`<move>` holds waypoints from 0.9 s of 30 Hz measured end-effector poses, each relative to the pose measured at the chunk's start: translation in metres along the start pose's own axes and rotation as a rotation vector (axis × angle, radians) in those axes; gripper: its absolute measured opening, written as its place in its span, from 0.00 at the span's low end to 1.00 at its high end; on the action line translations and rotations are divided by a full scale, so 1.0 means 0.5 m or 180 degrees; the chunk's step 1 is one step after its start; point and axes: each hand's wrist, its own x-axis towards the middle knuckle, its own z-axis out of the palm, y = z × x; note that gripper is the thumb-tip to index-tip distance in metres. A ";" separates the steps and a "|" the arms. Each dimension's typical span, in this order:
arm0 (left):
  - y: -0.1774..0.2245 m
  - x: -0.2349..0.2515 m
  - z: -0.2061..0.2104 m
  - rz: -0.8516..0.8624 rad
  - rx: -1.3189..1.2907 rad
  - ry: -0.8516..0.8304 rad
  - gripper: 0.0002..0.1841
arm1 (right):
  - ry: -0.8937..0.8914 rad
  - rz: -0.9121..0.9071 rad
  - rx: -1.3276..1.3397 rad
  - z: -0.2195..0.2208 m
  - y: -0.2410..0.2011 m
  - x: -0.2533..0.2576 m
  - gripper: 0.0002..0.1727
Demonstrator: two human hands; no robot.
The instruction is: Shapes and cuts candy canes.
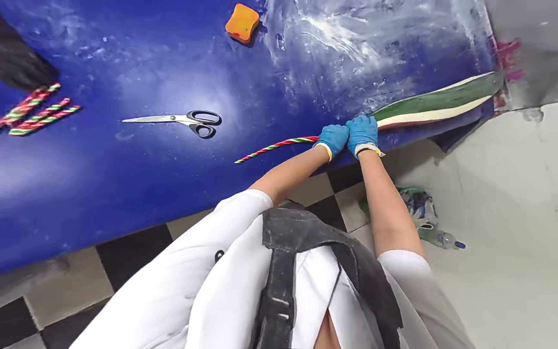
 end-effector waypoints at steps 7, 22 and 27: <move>-0.088 -0.073 -0.018 0.0094 -0.0740 -0.0962 0.22 | -0.0803 -0.0651 0.0023 -0.062 -0.083 -0.033 0.14; -0.478 -0.636 -0.109 -0.0411 -0.1741 -0.1020 0.28 | -0.1146 -0.0407 -0.0258 -0.072 -0.144 -0.032 0.10; -0.700 -0.878 -0.158 -0.1640 -0.1834 -0.0823 0.26 | -0.1107 -0.0568 -0.0153 -0.063 -0.137 -0.026 0.10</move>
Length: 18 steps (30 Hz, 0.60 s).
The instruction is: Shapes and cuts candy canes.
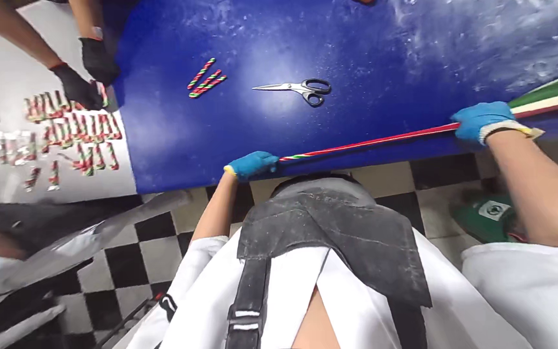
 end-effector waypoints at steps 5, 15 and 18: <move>-0.035 -0.092 0.104 -0.1753 0.1391 0.2775 0.22 | 0.0027 -0.0149 -0.0031 0.003 0.009 0.002 0.08; 0.149 0.235 0.157 -0.1036 0.1482 0.3486 0.53 | 0.0158 -0.0386 -0.0049 0.002 0.008 -0.004 0.06; 0.179 0.292 0.035 -0.1211 0.1244 0.3642 0.53 | 0.0152 -0.0433 0.0066 0.001 0.005 -0.007 0.08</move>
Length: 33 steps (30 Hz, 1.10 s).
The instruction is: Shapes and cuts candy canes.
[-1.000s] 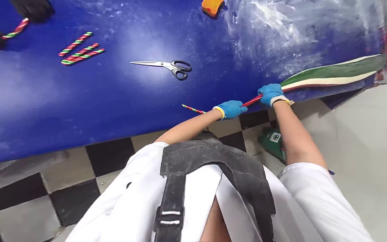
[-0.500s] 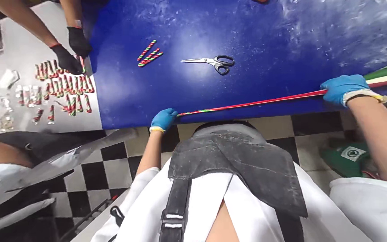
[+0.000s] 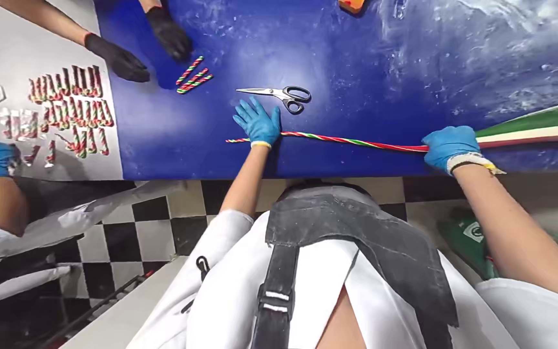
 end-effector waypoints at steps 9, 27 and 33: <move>0.289 -0.129 -0.039 0.2331 -0.1025 -0.0104 0.37 | -0.0347 -0.0531 0.0475 -0.031 -0.101 0.002 0.12; -0.467 -0.012 -0.182 0.0861 -0.1416 -0.3098 0.24 | -0.0919 -0.0068 0.0304 -0.040 -0.163 0.034 0.29; -0.550 -0.135 -0.163 0.0058 0.0232 -0.0698 0.25 | -0.0935 0.0034 0.0371 -0.042 -0.173 0.027 0.27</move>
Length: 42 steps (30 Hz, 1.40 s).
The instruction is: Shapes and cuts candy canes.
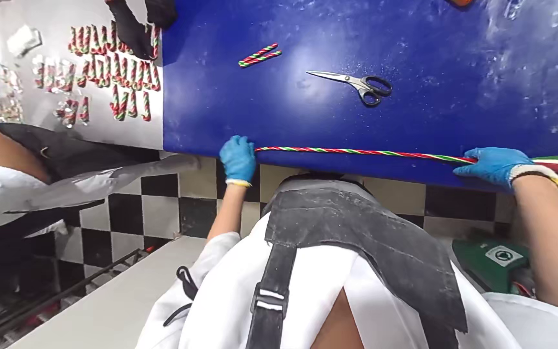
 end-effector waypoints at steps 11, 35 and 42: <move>0.312 0.200 0.079 0.0093 -0.0186 0.0646 0.49 | 0.0085 -0.0071 0.0027 -0.001 -0.004 -0.013 0.30; 0.256 0.105 0.004 0.2891 -0.0779 -0.1522 0.27 | -0.0020 -0.0451 0.0146 -0.024 -0.139 -0.009 0.24; -0.244 0.214 -0.092 0.0467 -0.0810 -0.2233 0.23 | -0.0033 -0.0216 0.0322 -0.020 -0.145 -0.004 0.21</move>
